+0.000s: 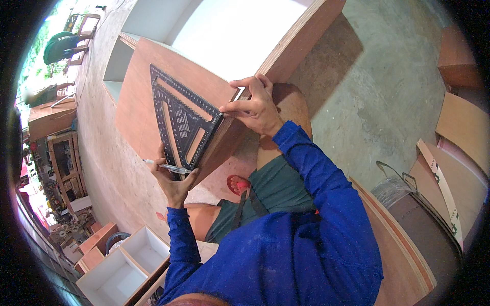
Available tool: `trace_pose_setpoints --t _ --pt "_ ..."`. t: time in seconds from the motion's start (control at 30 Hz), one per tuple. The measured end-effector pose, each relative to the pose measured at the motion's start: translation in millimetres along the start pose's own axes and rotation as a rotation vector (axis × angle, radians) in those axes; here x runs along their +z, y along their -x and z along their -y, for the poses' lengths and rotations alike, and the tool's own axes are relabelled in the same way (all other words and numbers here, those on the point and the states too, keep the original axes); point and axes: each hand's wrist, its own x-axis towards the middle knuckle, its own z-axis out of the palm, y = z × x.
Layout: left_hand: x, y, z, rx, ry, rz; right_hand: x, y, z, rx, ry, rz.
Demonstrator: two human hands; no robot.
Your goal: The person measures a wooden board with a tape measure and marks it with a pen. They then use a set square to draw straight lines on the board. The person continues to measure and mark the board multiple times.
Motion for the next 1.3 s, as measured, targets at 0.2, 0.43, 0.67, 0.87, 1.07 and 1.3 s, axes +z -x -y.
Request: trace_pose_setpoints --t 0.2,0.43,0.67,0.87,1.07,1.3 --pt "0.3 0.1 0.7 0.003 -0.01 -0.001 -0.3 0.5 -0.8 -0.007 0.011 0.003" --pt "0.6 0.0 -0.4 -0.019 0.023 -0.003 -1.1 -1.0 1.6 -0.004 -0.014 -0.009" --pt "-1.7 0.6 -3.4 -0.035 -0.072 0.006 -0.6 1.3 0.3 -0.016 0.022 -0.001" --pt "-3.0 -1.6 -10.0 -0.024 -0.155 0.003 -5.1 -1.7 6.6 -0.038 0.05 -0.021" --pt "-4.9 1.6 -8.8 -0.082 -0.158 -0.01 -6.2 -0.3 7.7 -0.017 0.101 -0.012" --pt "-6.6 0.3 -9.8 -0.007 -0.289 0.005 -18.5 -11.8 33.3 -0.013 0.097 -0.001"
